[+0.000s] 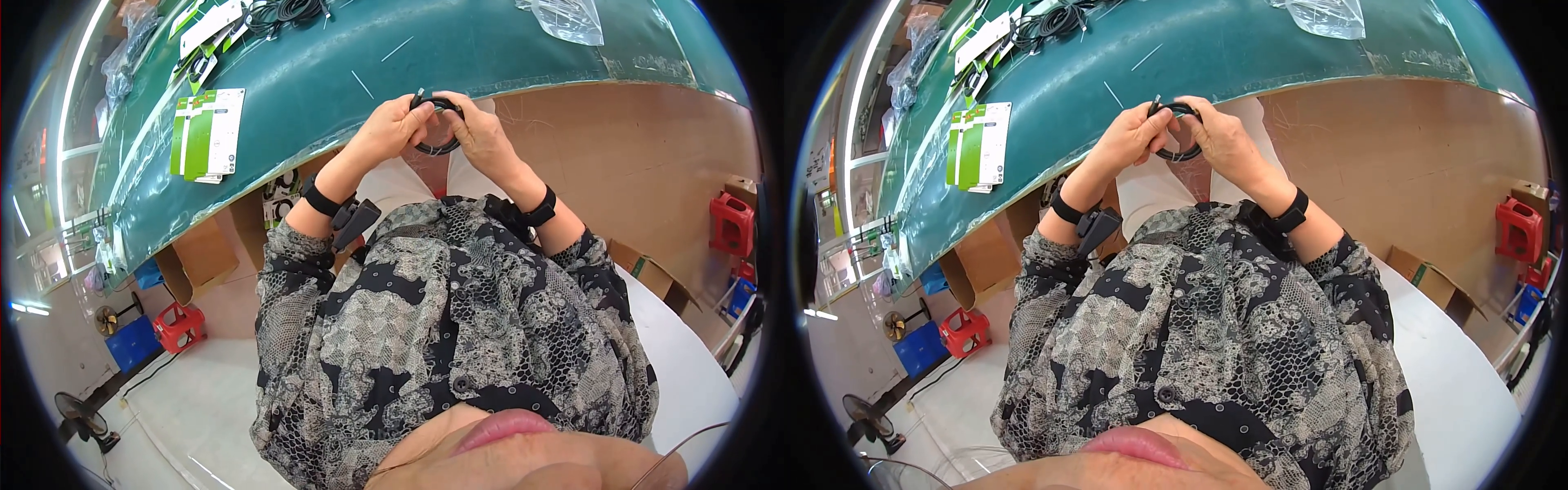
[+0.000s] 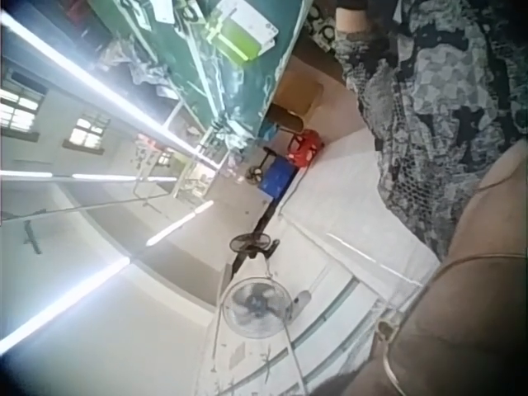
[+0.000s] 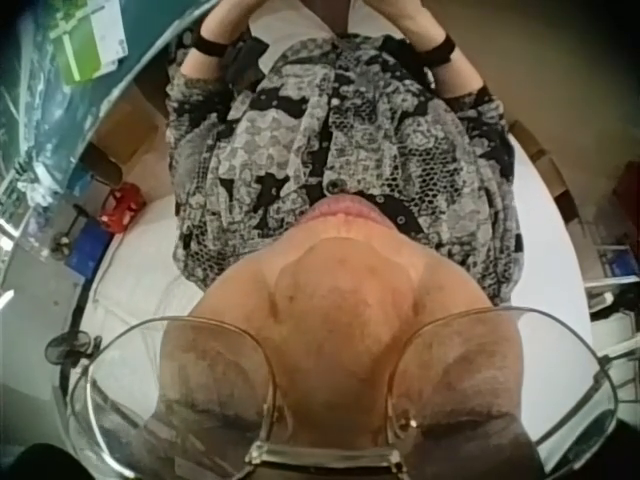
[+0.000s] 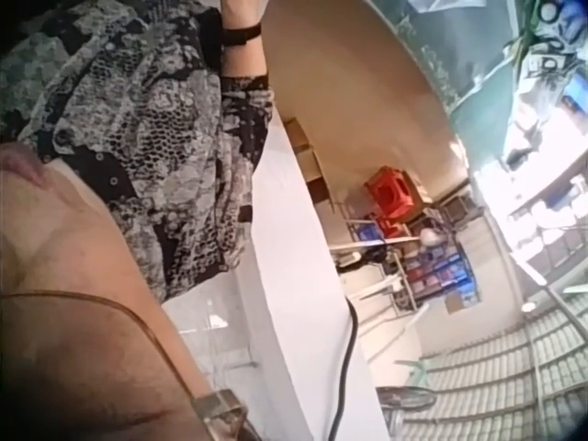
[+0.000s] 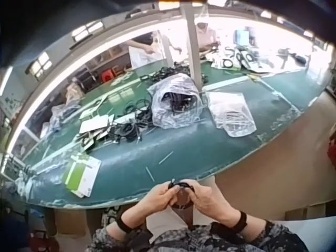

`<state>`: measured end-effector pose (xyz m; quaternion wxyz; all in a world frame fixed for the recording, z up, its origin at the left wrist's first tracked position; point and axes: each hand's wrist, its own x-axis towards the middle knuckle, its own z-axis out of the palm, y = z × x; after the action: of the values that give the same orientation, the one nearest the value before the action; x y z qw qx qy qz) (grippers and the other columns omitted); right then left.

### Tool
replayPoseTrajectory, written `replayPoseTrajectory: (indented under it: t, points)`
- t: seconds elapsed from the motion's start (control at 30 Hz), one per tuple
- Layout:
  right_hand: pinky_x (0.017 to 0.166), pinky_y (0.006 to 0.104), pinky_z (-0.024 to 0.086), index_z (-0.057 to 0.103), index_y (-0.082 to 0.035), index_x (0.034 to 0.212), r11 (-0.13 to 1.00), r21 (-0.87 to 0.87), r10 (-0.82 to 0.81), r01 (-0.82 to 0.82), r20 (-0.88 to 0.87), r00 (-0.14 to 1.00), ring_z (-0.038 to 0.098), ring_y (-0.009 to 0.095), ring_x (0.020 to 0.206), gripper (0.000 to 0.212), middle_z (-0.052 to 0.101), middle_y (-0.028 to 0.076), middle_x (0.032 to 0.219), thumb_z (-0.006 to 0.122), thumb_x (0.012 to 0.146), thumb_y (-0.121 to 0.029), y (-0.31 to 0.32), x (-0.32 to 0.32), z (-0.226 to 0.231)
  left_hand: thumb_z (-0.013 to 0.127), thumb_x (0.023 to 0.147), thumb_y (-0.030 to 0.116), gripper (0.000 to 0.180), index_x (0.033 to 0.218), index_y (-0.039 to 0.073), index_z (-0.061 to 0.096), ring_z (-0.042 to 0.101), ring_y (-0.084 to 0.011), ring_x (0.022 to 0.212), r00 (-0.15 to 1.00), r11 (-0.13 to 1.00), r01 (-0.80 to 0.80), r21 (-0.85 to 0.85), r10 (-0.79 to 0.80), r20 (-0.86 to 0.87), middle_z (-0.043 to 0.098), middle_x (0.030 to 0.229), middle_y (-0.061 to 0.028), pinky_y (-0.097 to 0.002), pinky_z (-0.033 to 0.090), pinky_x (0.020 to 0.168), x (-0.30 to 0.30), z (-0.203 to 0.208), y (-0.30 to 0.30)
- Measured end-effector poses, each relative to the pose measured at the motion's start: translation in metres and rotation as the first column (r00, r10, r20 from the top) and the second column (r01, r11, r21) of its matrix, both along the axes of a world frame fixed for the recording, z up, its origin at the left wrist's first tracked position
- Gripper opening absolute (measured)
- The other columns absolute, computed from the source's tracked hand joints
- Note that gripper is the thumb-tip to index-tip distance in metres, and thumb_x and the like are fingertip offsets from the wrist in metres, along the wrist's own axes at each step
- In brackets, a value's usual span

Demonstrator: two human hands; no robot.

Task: The person picks up a USB cable and a cardboard backing, then threads a plastic tie through the backing and around the cable to secure them together. After pulling the tie tight, the person sets the assembly aside and repeats the process with another cable and backing.

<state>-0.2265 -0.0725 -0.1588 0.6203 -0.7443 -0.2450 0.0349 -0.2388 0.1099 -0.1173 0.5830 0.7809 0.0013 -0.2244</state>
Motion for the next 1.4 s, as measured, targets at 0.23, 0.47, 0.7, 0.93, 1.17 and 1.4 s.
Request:
replayPoseTrajectory:
  t: [0.23,0.47,0.7,0.93,1.17,1.4]
  points:
    - [0.058,0.0272,0.044,0.056,-0.003,0.109,0.999,-0.033,0.003,-0.003,0.006,1.0,0.054,0.014,0.06,0.02,0.057,0.006,0.069,0.049,0.094,-0.015,0.0,0.016,0.001,0.046,0.096,0.029,0.024,0.088,0.007,0.051,0.04,-0.0043,0.05,0.977,0.932,-0.183,-0.311,0.137,-0.163,0.049,0.064,0.0024,-0.0208,0.035,0.046,0.0,-0.015,-0.004]
    - [0.056,0.0224,0.045,0.053,-0.001,0.115,0.852,0.508,0.471,-0.128,-0.637,0.61,0.053,0.008,0.062,0.029,0.06,0.005,0.083,0.052,0.094,-0.022,-0.015,0.042,-0.002,0.045,0.097,0.03,0.022,0.091,0.009,0.047,0.032,-0.0034,0.05,0.918,0.654,-0.393,-0.646,0.318,-0.237,0.045,0.072,0.0022,-0.0195,0.032,0.045,-0.016,-0.027,-0.025]
    - [0.055,0.0179,0.047,0.051,0.003,0.117,0.744,0.633,0.645,-0.214,-0.597,0.477,0.056,0.006,0.066,0.034,0.061,0.006,0.093,0.056,0.092,-0.02,-0.014,0.046,0.008,0.045,0.097,0.03,0.023,0.09,0.008,0.047,0.028,-0.0032,0.05,0.91,0.688,-0.382,-0.617,0.163,-0.381,0.043,0.072,0.0026,-0.019,0.029,0.045,-0.007,-0.024,0.009]
    - [0.054,0.0187,0.049,0.054,0.002,0.11,0.769,0.615,0.607,-0.175,-0.616,0.503,0.059,0.007,0.063,0.027,0.063,0.006,0.09,0.06,0.089,-0.014,0.009,0.042,0.021,0.047,0.097,0.028,0.023,0.096,0.006,0.051,0.027,-0.0026,0.048,0.891,0.554,-0.407,-0.726,0.065,-0.45,0.047,0.073,0.0029,-0.0181,0.028,0.045,-0.003,-0.031,0.026]
    - [0.051,0.0198,0.049,0.057,0.002,0.099,0.881,0.417,0.439,-0.222,-0.55,0.711,0.058,0.008,0.055,0.016,0.065,0.006,0.082,0.06,0.088,-0.009,0.042,0.035,0.046,0.05,0.096,0.027,0.026,0.107,0.004,0.053,0.031,-0.0021,0.048,0.922,0.401,-0.374,-0.836,0.062,-0.382,0.049,0.072,0.0042,-0.0178,0.029,0.046,0.004,-0.05,0.037]
    - [0.054,0.0201,0.049,0.057,0.003,0.102,0.909,0.332,0.392,-0.253,-0.472,0.789,0.058,0.007,0.057,0.018,0.065,0.006,0.084,0.06,0.088,-0.008,0.046,0.033,0.055,0.051,0.095,0.024,0.027,0.113,0.004,0.051,0.035,-0.0019,0.05,0.947,0.374,-0.316,-0.872,0.071,-0.313,0.049,0.074,0.0039,-0.0191,0.034,0.049,0.005,-0.053,0.032]
